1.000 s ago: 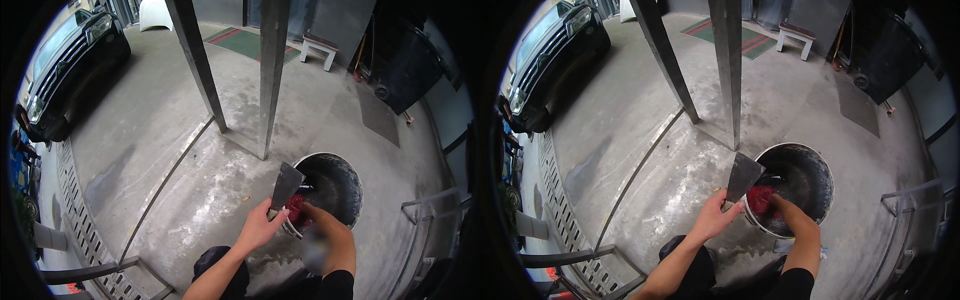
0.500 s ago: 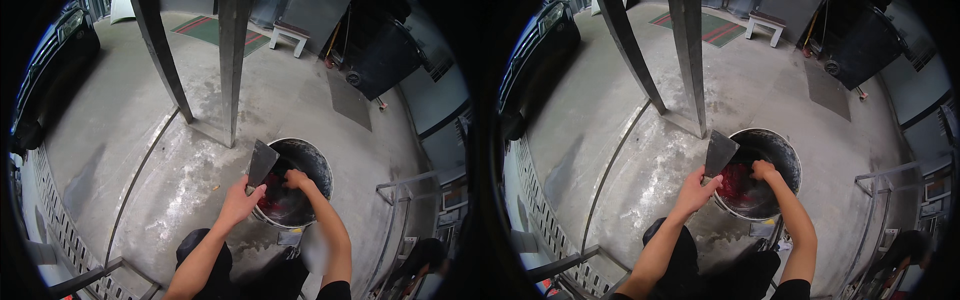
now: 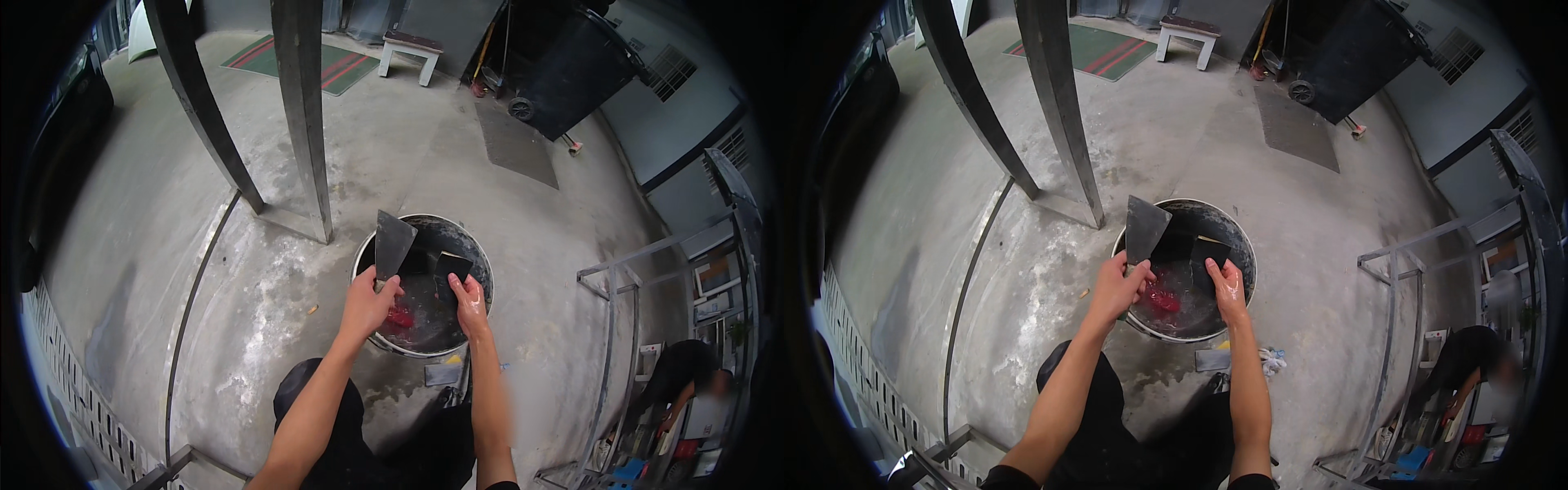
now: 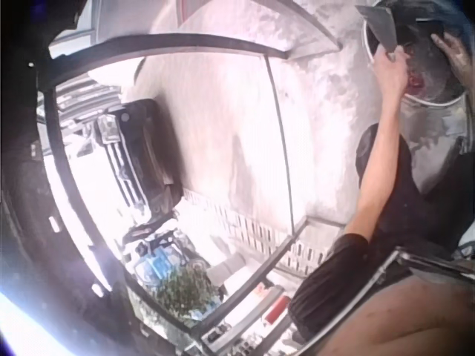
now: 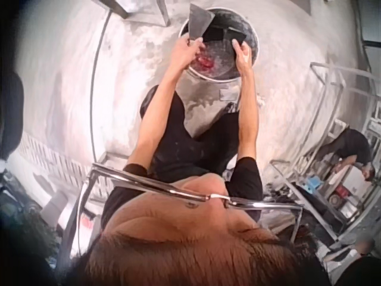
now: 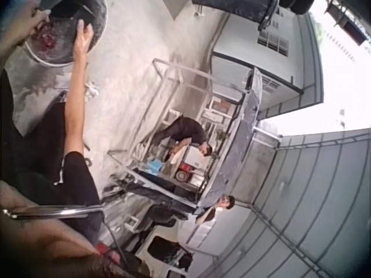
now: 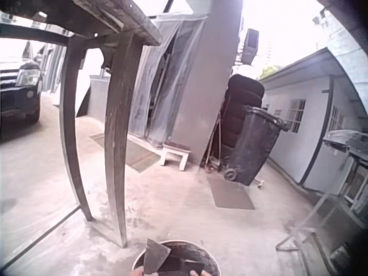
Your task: The person sits on the floor in a garage and sands a small rectangular metal piece using a sanding block. They repeatedly rub the block over the metal surface and dip it into a bucket of water to clean it.
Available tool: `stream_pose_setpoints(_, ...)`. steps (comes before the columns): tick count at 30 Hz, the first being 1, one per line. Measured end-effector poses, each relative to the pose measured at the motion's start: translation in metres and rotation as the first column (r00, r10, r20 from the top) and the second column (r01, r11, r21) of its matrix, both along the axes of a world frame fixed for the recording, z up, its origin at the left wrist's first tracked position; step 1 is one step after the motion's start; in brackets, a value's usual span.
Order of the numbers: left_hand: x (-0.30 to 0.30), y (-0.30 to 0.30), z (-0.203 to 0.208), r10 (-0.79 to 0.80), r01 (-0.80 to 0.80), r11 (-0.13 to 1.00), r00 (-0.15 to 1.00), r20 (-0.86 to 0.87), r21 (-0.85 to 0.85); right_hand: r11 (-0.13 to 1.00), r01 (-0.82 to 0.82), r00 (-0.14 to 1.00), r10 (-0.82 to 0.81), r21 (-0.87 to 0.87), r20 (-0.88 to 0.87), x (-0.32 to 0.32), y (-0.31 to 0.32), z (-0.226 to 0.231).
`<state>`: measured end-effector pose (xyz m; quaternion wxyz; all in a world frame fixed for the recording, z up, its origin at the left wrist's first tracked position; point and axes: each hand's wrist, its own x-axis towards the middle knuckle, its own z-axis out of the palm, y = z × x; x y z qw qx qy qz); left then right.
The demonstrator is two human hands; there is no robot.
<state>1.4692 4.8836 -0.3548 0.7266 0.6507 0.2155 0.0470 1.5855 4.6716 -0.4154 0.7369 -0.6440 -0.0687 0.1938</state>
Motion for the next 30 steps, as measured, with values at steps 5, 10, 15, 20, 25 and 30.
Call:
stream_pose_setpoints(5, 0.011, -0.002, -0.022, -0.091, 0.092, 0.995, 0.995, 0.029, -0.038, 0.915, 0.076, 0.957, 0.043, 0.395, -0.286, -0.022, 0.000, 0.013)
stream_pose_setpoints(10, 0.021, -0.016, -0.010, -0.254, 0.252, 0.966, 0.967, -0.034, -0.059, 0.558, 0.233, 0.886, 0.216, 0.797, -0.410, -0.022, -0.020, 0.005)
stream_pose_setpoints(15, 0.024, -0.031, -0.019, -0.379, 0.377, 0.925, 0.923, -0.068, -0.043, 0.524, 0.217, 0.918, 0.176, 0.824, -0.354, -0.042, -0.024, 0.034)
stream_pose_setpoints(20, 0.026, -0.047, -0.016, -0.491, 0.489, 0.871, 0.865, -0.104, -0.042, 0.874, 0.135, 0.978, -0.042, 0.466, -0.205, -0.045, -0.053, 0.035)
stream_pose_setpoints(25, 0.019, -0.061, -0.029, -0.533, 0.519, 0.845, 0.837, -0.123, -0.131, 0.952, 0.255, 0.966, -0.245, -0.171, 0.078, -0.040, -0.059, 0.050)
stream_pose_setpoints(30, 0.021, -0.082, -0.032, -0.667, 0.645, 0.733, 0.744, -0.042, -0.217, 0.852, 0.479, 0.872, -0.435, -0.211, 0.224, -0.052, -0.073, 0.033)
